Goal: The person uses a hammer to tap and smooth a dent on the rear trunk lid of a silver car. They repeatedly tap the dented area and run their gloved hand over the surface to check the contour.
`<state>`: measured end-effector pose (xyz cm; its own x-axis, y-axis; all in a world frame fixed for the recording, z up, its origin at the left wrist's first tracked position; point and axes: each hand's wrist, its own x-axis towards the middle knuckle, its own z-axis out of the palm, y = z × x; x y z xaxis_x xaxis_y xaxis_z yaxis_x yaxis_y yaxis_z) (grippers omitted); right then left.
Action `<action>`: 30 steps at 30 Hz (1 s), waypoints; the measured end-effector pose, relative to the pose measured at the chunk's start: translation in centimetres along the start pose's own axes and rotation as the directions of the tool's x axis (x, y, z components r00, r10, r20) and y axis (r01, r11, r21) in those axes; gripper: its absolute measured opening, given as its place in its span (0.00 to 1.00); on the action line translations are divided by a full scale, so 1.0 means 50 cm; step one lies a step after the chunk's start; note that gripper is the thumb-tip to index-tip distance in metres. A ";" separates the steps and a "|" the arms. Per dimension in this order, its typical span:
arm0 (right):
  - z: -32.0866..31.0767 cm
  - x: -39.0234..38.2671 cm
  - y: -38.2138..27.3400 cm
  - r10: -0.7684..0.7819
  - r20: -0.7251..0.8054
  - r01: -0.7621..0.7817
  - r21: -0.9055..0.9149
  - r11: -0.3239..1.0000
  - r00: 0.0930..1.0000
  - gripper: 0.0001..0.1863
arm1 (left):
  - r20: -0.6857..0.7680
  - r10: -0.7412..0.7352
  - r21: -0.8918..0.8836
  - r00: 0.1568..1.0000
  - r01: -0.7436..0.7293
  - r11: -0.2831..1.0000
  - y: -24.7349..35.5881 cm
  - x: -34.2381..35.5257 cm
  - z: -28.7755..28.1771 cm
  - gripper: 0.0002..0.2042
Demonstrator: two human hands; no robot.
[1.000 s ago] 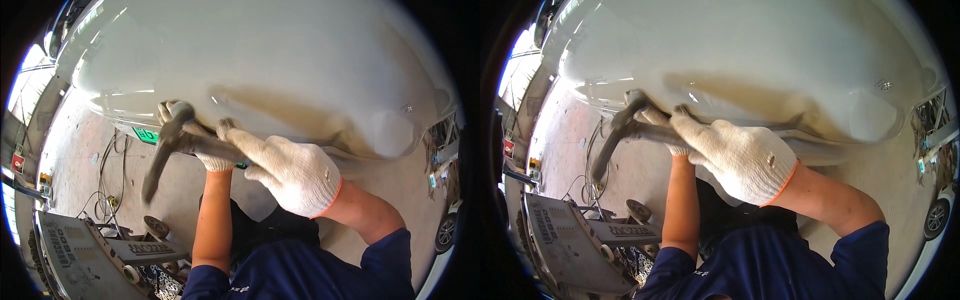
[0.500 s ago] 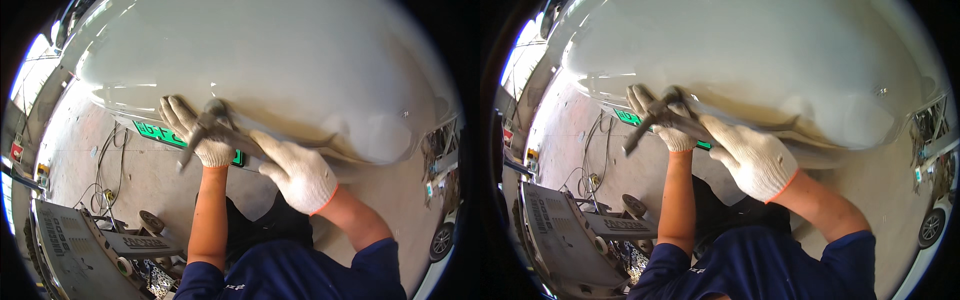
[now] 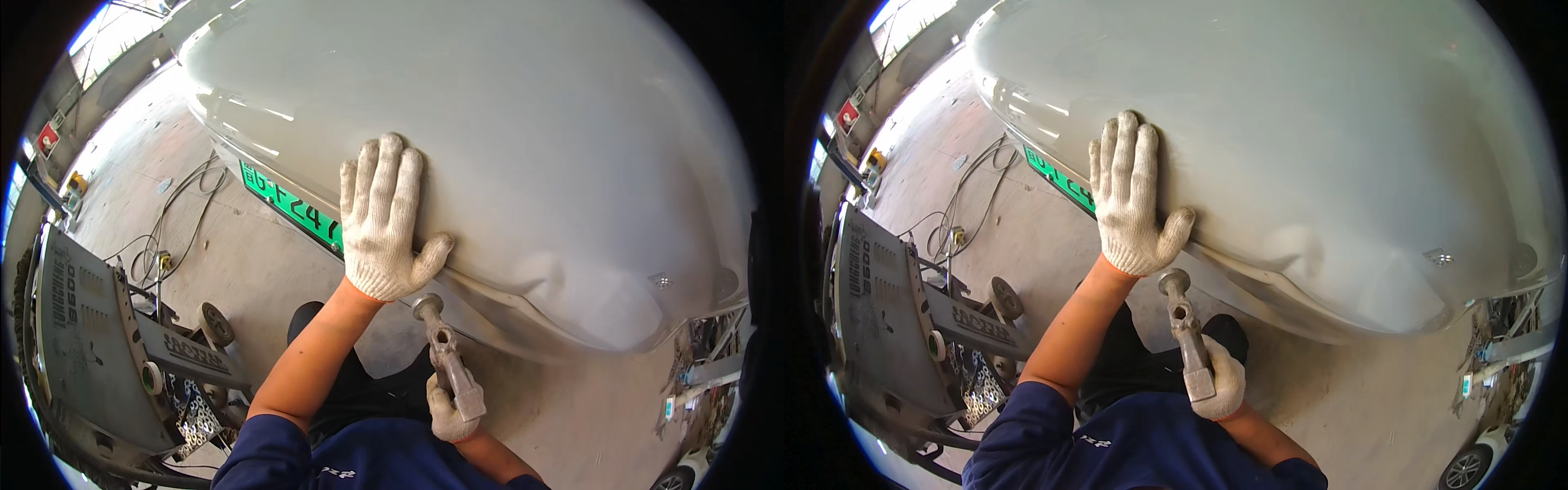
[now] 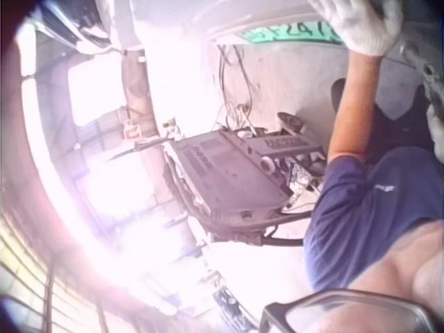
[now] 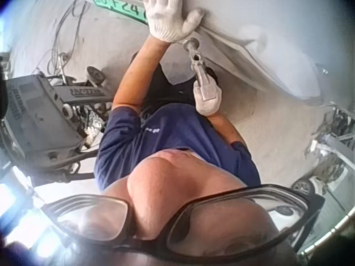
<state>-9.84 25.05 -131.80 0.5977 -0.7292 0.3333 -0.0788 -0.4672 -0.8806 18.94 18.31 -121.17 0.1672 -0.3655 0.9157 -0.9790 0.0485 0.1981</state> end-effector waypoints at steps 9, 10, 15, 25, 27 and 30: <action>-0.052 0.138 -0.119 -0.224 0.068 0.234 -0.202 0.951 0.972 0.27 | -0.147 -0.230 0.009 0.962 0.234 0.972 -0.090 0.004 -0.012 0.41; -0.062 0.161 -0.139 -0.231 0.094 0.247 -0.234 0.941 0.969 0.27 | -0.158 -0.253 -0.003 0.954 0.256 0.967 -0.090 0.005 -0.011 0.41; -0.090 0.264 -0.224 -0.011 0.127 0.044 -0.262 0.964 0.992 0.33 | -0.183 -0.348 -0.069 0.919 0.341 0.937 -0.044 -0.011 0.014 0.47; -0.097 0.350 -0.411 0.213 0.057 -0.196 -0.210 0.958 0.975 0.35 | -0.215 -0.382 -0.200 0.899 0.343 0.918 -0.053 -0.049 0.008 0.43; -0.124 0.332 -0.401 0.151 0.131 -0.151 -0.006 0.988 0.980 0.20 | -0.205 -0.332 -0.177 0.921 0.299 0.938 -0.051 -0.050 -0.004 0.41; -0.085 0.307 -0.367 0.037 0.320 -0.104 0.195 0.975 0.947 0.10 | -0.150 -0.127 -0.229 0.980 0.091 0.969 -0.028 -0.072 0.009 0.39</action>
<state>-2.64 20.30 -109.11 0.8183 -0.5475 0.1752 0.0163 -0.2826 -0.9591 19.66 19.14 -124.90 0.3062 -0.2246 0.9251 -0.9070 0.2263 0.3552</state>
